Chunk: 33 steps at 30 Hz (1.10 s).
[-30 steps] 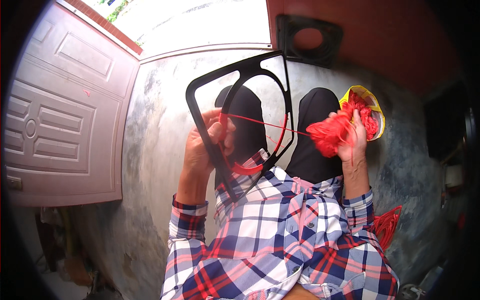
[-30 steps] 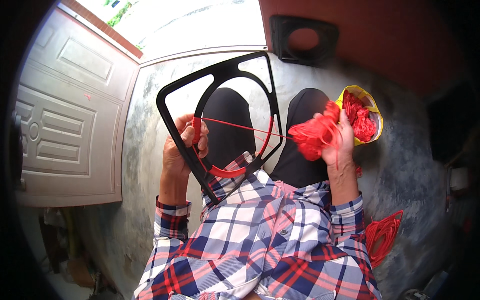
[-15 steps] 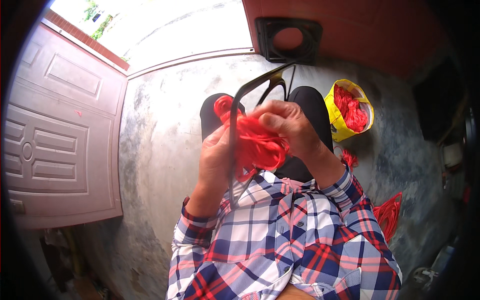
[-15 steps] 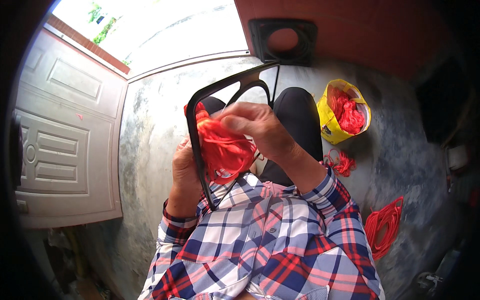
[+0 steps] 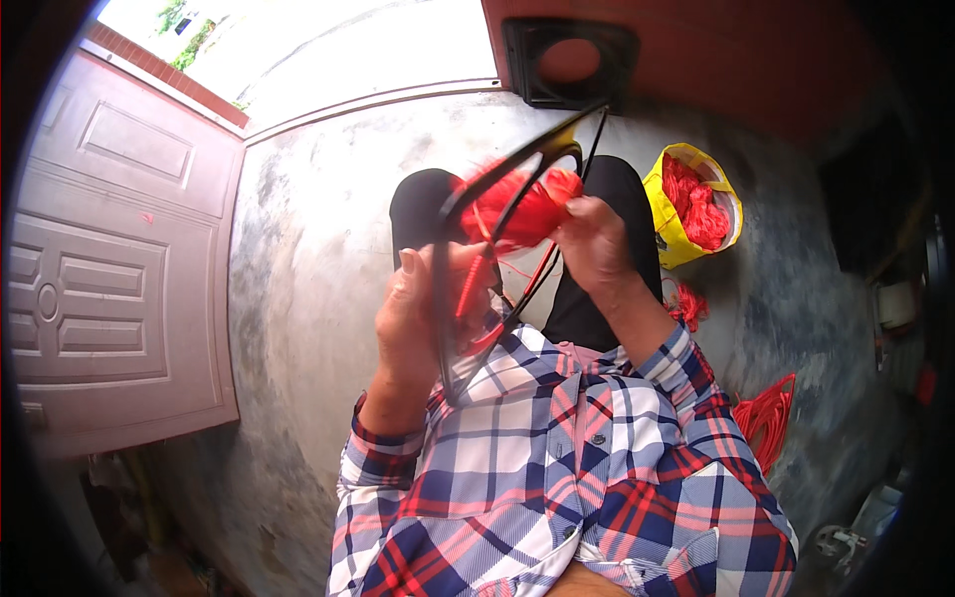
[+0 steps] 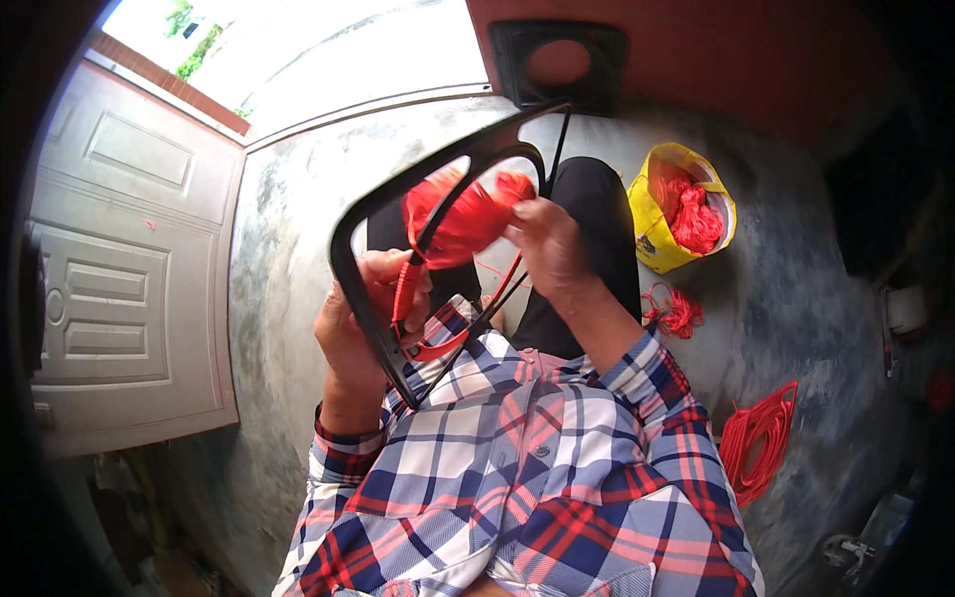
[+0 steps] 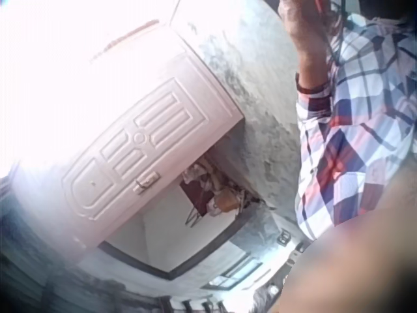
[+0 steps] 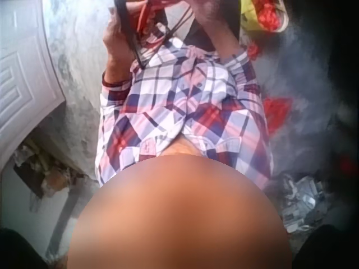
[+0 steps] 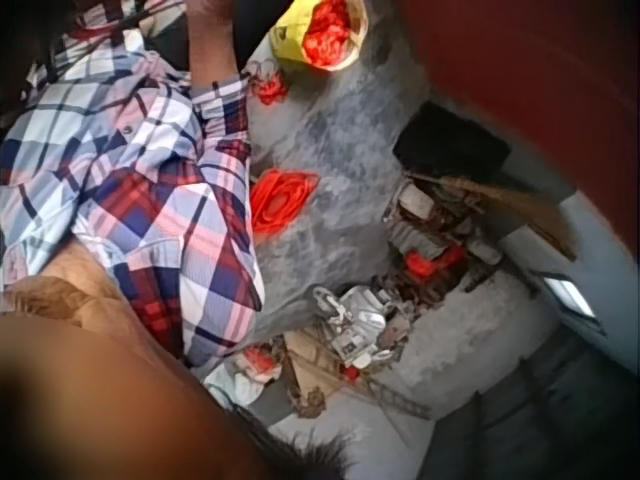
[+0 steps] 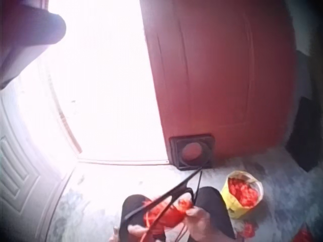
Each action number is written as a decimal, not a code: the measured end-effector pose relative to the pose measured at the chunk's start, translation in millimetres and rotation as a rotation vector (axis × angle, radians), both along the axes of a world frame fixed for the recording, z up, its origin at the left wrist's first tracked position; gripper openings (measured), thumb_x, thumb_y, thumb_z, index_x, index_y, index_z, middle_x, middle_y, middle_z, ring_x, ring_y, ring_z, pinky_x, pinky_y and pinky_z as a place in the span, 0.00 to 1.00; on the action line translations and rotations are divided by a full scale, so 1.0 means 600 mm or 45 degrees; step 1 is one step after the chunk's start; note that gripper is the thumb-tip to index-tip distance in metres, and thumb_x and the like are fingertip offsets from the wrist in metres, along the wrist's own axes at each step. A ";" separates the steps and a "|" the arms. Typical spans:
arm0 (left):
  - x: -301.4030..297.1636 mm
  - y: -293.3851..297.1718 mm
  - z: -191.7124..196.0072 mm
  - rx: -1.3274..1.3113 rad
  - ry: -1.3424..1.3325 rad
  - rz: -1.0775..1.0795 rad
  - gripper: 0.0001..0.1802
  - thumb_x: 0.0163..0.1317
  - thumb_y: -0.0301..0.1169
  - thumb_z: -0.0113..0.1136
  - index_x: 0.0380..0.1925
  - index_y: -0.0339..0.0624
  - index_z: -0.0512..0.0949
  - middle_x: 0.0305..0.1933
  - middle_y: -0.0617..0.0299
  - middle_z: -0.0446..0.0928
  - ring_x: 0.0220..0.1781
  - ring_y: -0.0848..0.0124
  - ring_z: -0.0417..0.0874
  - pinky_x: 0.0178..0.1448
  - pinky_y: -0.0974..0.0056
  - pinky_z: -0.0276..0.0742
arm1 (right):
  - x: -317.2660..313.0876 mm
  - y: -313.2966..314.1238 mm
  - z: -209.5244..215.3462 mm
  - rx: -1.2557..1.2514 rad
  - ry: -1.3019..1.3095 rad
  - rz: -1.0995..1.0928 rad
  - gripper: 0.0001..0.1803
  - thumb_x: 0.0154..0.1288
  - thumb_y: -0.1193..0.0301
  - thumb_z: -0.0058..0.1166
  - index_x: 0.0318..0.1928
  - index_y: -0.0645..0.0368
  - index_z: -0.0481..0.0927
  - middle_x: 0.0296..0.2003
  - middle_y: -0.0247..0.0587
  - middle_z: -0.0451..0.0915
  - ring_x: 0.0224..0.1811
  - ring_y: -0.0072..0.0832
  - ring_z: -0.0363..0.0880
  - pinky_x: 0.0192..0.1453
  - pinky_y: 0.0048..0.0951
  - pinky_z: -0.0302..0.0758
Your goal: The person ties and bundles red plastic strips by hand, using a plastic frame as a base.
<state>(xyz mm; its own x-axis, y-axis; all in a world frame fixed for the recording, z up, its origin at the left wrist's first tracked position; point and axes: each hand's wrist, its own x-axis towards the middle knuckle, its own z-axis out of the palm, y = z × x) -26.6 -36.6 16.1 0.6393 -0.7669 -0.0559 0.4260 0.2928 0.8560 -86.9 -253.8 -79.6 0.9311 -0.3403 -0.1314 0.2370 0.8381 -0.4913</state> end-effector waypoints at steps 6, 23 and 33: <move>0.037 0.017 -0.013 -0.011 0.060 0.184 0.19 0.68 0.36 0.54 0.56 0.41 0.71 0.37 0.54 0.75 0.21 0.75 0.72 0.15 0.76 0.60 | -0.064 -0.002 0.090 -0.068 -0.741 0.010 0.17 0.56 0.55 0.48 0.34 0.56 0.68 0.36 0.48 0.78 0.38 0.34 0.79 0.42 0.37 0.72; 0.053 0.031 -0.012 0.071 -0.180 0.199 0.12 0.69 0.33 0.54 0.46 0.36 0.75 0.39 0.52 0.76 0.28 0.72 0.76 0.27 0.69 0.75 | -0.073 0.010 0.127 -0.214 -0.092 0.202 0.27 0.66 0.72 0.53 0.64 0.65 0.64 0.52 0.50 0.78 0.56 0.34 0.77 0.65 0.37 0.71; 0.025 -0.003 -0.021 -0.354 0.215 -0.173 0.23 0.67 0.35 0.54 0.55 0.28 0.72 0.45 0.53 0.81 0.40 0.71 0.84 0.43 0.69 0.81 | -0.017 0.027 0.151 -0.843 -0.235 0.219 0.16 0.64 0.62 0.60 0.43 0.63 0.78 0.35 0.37 0.82 0.37 0.20 0.80 0.40 0.23 0.76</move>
<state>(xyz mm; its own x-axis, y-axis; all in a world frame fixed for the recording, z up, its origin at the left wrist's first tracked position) -11.7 -38.5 3.5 0.5296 -0.8453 0.0709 0.6057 0.4354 0.6660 -97.0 -237.7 10.8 0.9659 -0.1398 0.2177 0.2566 0.4101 -0.8752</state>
